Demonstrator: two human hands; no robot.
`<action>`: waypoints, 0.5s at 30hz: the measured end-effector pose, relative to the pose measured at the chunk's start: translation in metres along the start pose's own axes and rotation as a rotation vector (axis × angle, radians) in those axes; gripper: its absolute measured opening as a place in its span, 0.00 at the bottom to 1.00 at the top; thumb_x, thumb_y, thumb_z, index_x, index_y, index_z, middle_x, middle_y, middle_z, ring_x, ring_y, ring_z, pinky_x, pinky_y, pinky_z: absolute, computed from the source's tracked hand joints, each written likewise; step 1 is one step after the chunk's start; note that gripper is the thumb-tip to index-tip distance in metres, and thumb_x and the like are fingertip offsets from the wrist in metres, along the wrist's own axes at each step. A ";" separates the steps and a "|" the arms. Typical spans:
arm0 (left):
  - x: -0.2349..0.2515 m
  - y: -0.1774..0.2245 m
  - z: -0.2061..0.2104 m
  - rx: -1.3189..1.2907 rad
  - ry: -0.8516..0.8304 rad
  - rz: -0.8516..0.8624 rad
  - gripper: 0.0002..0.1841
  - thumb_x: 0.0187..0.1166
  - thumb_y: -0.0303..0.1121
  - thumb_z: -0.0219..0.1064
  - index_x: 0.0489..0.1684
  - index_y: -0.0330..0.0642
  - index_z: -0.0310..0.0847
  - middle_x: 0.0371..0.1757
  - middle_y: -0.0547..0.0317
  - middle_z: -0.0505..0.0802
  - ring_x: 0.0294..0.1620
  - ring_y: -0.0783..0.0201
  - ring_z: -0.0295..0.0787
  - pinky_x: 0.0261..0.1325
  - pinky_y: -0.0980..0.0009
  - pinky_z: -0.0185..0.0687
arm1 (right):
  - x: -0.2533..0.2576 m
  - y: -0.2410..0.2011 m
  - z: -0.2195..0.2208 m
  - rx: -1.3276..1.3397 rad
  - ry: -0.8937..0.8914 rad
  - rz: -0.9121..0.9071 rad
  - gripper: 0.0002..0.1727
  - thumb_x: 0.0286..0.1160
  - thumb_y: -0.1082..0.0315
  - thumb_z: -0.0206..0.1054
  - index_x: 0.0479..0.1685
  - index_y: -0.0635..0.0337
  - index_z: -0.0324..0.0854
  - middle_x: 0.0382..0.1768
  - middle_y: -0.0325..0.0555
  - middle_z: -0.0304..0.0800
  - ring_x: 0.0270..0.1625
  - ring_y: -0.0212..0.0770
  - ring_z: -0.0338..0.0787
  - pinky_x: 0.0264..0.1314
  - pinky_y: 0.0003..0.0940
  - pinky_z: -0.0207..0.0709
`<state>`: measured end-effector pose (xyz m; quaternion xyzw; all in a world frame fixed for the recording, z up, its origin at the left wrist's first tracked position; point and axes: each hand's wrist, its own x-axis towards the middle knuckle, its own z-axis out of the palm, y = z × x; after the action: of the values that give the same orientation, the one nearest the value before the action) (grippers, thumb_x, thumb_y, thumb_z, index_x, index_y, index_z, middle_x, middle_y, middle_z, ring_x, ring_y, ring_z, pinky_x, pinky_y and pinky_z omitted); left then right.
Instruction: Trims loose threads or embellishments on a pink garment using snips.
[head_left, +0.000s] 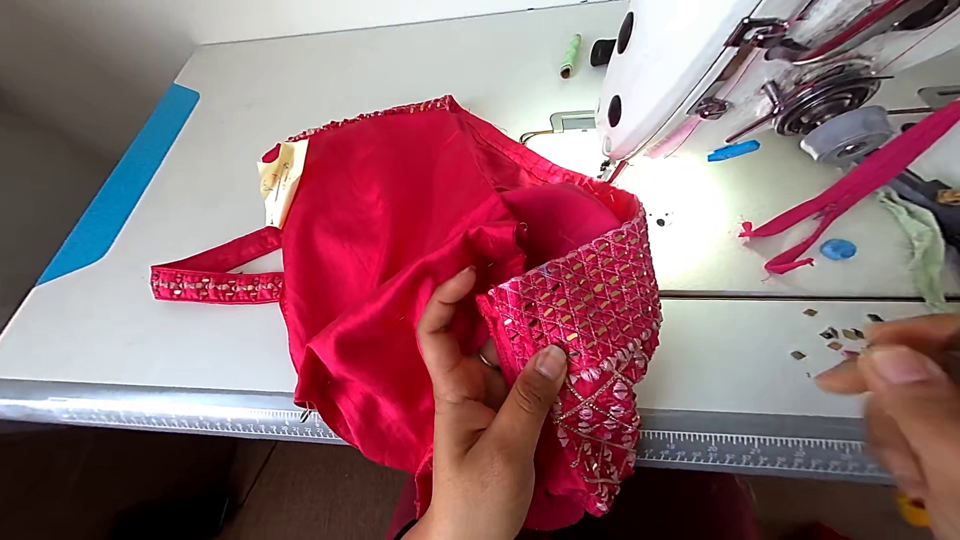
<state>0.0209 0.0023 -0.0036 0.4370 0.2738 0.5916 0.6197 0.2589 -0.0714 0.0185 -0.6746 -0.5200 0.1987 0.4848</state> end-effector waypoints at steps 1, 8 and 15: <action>0.000 -0.001 0.000 0.006 -0.009 0.012 0.35 0.82 0.17 0.60 0.84 0.64 0.58 0.61 0.59 0.91 0.53 0.68 0.94 0.56 0.72 0.91 | -0.003 -0.009 0.006 0.155 -0.133 0.007 0.10 0.92 0.58 0.55 0.57 0.51 0.74 0.32 0.18 0.85 0.23 0.11 0.76 0.23 0.09 0.70; 0.000 -0.001 -0.010 0.066 -0.129 0.027 0.16 0.90 0.26 0.54 0.57 0.43 0.92 0.51 0.60 0.95 0.51 0.75 0.91 0.58 0.76 0.86 | -0.019 -0.046 0.049 0.841 -0.501 0.149 0.30 0.92 0.40 0.43 0.55 0.52 0.83 0.32 0.26 0.87 0.29 0.17 0.80 0.29 0.13 0.70; -0.001 0.002 -0.004 0.007 -0.078 -0.013 0.12 0.80 0.23 0.68 0.58 0.40 0.91 0.49 0.54 0.96 0.44 0.72 0.94 0.50 0.76 0.91 | -0.023 -0.057 0.062 0.965 -0.574 0.246 0.29 0.93 0.43 0.43 0.57 0.55 0.82 0.30 0.26 0.85 0.25 0.18 0.80 0.22 0.14 0.72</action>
<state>0.0165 0.0019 -0.0042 0.4603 0.2546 0.5689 0.6323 0.1727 -0.0649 0.0344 -0.3515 -0.3989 0.6437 0.5504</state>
